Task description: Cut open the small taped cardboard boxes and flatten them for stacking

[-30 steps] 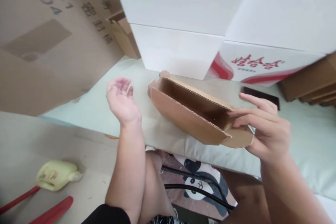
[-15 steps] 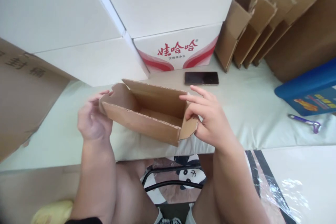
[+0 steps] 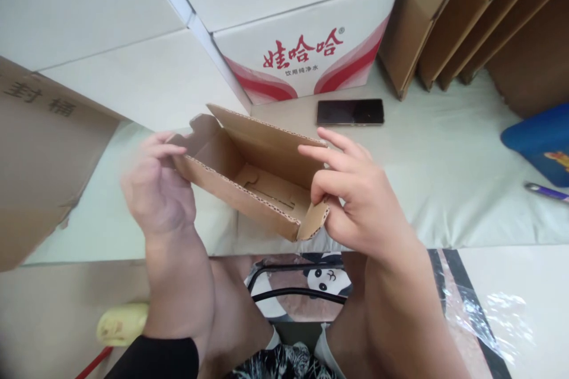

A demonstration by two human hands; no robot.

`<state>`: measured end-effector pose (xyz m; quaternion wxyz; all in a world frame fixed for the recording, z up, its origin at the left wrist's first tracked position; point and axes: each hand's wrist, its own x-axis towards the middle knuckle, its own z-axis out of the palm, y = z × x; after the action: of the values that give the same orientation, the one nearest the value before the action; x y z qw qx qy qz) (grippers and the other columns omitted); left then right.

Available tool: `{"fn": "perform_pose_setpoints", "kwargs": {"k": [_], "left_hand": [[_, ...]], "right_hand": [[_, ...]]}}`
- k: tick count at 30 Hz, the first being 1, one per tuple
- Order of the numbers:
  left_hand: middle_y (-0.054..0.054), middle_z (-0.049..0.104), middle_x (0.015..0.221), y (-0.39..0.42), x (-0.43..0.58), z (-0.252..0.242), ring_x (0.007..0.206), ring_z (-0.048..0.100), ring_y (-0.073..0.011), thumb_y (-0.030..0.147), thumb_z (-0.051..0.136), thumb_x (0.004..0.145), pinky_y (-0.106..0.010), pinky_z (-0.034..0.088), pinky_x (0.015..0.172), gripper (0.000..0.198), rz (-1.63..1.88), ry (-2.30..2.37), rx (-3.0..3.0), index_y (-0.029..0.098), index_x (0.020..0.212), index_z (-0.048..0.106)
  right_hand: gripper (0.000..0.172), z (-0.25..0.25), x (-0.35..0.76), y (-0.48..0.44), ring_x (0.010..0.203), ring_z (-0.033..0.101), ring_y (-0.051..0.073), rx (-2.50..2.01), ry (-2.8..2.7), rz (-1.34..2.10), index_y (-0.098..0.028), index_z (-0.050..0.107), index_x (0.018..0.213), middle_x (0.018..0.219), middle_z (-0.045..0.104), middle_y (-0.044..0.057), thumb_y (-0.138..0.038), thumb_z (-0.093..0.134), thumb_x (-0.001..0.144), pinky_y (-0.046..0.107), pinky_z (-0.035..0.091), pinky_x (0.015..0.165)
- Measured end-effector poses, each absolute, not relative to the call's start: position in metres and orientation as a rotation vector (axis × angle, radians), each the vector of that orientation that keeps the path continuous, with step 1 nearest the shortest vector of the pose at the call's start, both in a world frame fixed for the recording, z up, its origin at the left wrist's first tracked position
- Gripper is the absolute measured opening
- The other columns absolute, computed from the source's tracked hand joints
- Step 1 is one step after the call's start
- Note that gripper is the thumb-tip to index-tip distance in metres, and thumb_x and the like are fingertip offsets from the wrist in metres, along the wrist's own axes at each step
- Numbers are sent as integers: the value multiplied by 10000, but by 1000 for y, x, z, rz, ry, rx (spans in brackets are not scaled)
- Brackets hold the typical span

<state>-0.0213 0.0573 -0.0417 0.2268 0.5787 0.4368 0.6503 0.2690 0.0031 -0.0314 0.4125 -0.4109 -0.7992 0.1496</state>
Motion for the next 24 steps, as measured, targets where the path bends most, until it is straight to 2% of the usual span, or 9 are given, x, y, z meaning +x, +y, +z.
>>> {"fn": "perform_pose_setpoints", "kwargs": {"k": [3,6,10,15,18,24], "left_hand": [[-46,661,966,53,-21,-42,1052,664,-255,369,742,823,-488,479,1060,284,1785,1233,1533,196,644,605],[-37,678,975,48,-25,-40,1040,682,-251,307,760,804,-479,498,1037,312,1736,1251,1575,191,615,541],[-29,698,950,45,-31,-37,1003,708,-231,275,763,790,-463,532,1042,320,1670,1159,1613,198,611,509],[-16,755,933,43,-34,-36,961,754,-203,186,768,706,-383,593,983,158,1662,1050,1482,213,717,612],[-11,779,955,40,-35,-34,993,765,-202,157,771,709,-386,616,993,160,1612,1018,1436,223,804,662],[-24,765,938,36,-37,-31,1123,741,-252,353,862,756,-451,639,1004,241,1498,1076,1467,245,874,681]], "right_hand": [[277,-31,263,-1,1415,564,351,-1064,-1997,379,-232,606,711,1288,742,7,-1,504,597,613,481,1170],[283,-31,255,-2,1394,589,320,-1061,-1933,384,-243,600,753,1234,757,3,-7,500,634,579,491,1173],[363,-33,248,-1,1373,608,307,-1029,-1868,449,-270,646,997,1242,751,31,-58,537,724,557,480,1193],[496,-45,246,0,1426,554,308,-1019,-1760,545,-308,600,1233,1388,680,42,-101,593,783,564,459,1206],[533,-52,244,0,1440,536,314,-972,-1692,583,-341,571,1305,1419,657,33,-129,600,817,590,429,1224],[450,-61,237,0,1464,506,335,-1005,-1586,677,-379,529,1313,1475,614,31,-247,554,884,571,480,1186]]}}
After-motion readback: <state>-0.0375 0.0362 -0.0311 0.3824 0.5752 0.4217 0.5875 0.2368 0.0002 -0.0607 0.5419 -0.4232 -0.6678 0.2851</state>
